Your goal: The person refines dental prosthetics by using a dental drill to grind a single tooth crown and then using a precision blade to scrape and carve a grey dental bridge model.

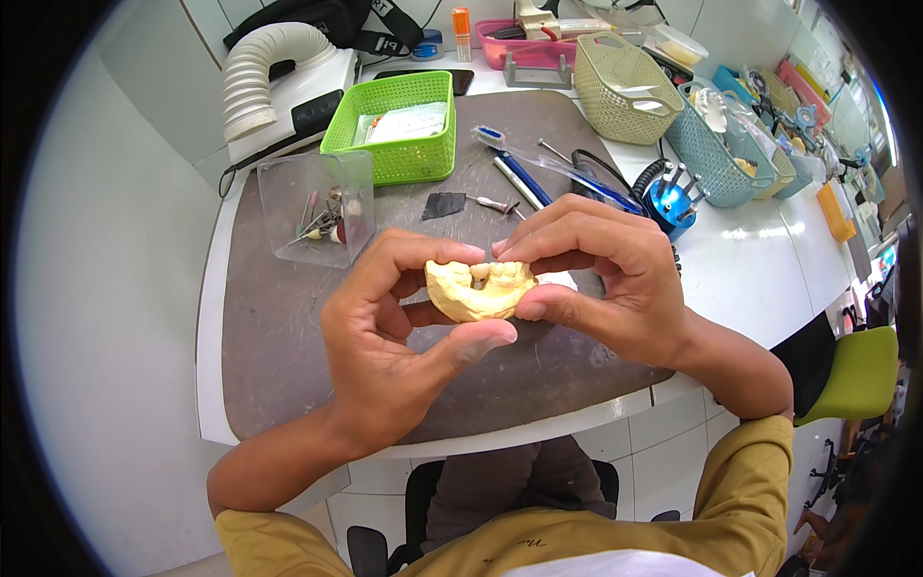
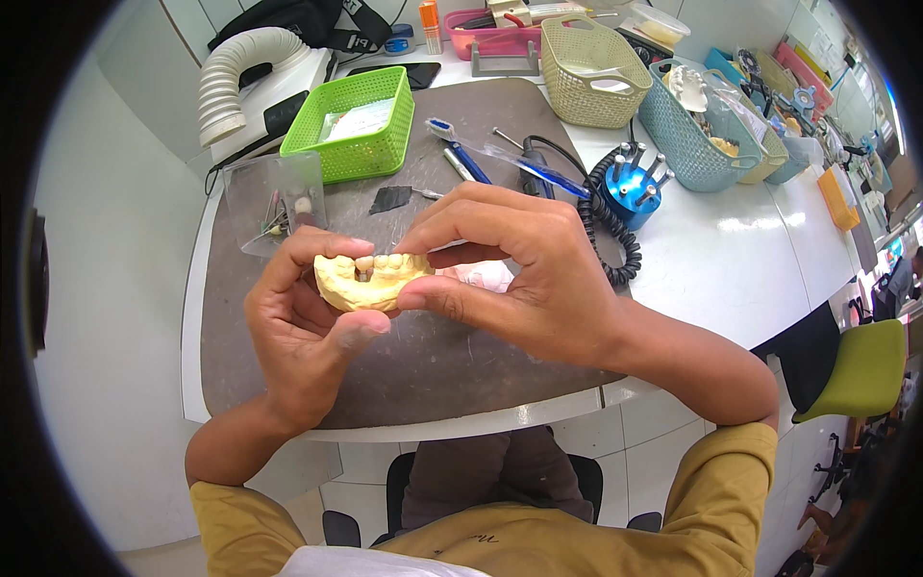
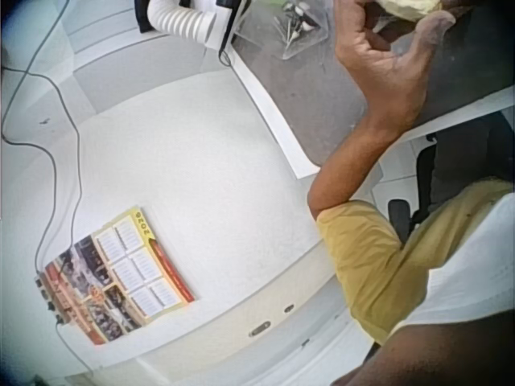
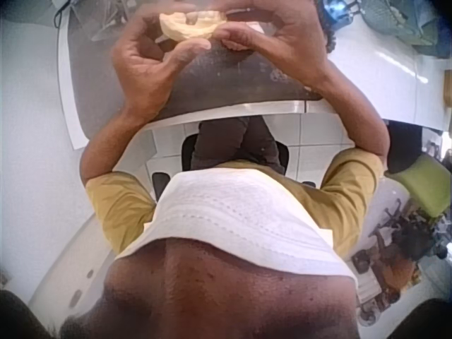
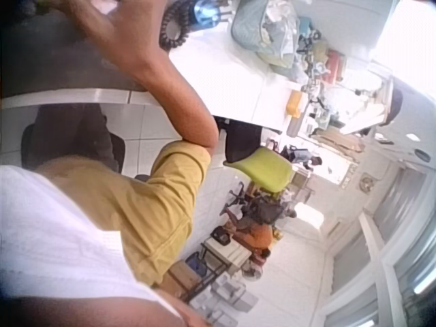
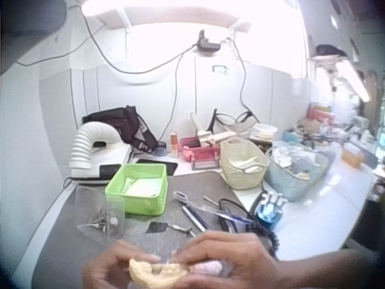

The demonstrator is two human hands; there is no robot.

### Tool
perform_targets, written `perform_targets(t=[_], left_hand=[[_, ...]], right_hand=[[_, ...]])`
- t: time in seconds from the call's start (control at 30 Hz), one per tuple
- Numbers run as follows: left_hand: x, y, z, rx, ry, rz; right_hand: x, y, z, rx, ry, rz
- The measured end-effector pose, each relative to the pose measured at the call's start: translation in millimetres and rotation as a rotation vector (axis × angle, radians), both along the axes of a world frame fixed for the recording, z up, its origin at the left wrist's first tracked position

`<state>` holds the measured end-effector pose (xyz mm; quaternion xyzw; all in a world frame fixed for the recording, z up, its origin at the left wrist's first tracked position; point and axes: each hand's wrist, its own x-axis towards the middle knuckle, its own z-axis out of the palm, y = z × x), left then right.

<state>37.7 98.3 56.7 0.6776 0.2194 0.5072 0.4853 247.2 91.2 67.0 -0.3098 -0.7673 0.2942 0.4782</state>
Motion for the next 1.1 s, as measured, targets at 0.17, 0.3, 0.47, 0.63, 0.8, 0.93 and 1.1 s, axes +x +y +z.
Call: perform_targets(t=[0.17, 0.3, 0.47, 0.63, 0.8, 0.93, 1.1], left_hand=[[-1.5, 0.0, -0.4, -0.010, 0.009, 0.003], [-0.3, 0.3, 0.4, 0.003, 0.021, -0.005], [1.2, 0.1, -1.7, -0.005, 0.006, -0.008], [2.6, -0.3, -0.6, -0.016, -0.001, -0.007], [1.4, 2.7, -2.8, -0.063, 0.013, 0.008], [0.0, 12.5, -2.1, -0.219, -0.083, 0.122], [0.1, 19.6, -1.7, -0.242, -0.050, 0.156]], right_hand=[[-0.6, 0.7, -1.0, -0.004, 0.008, 0.009], [-0.4, -0.4, 0.3, 0.084, -0.031, -0.049], [-1.2, 0.0, -2.2, 0.093, 0.015, -0.064], [3.2, -0.8, 2.8, 0.059, -0.052, -0.046], [-0.5, 2.0, 5.7, 0.170, -0.034, -0.216], [20.8, 11.0, 22.7, 0.079, -0.564, -0.209], [21.9, -1.8, 16.6, 0.065, -0.880, -0.121]])
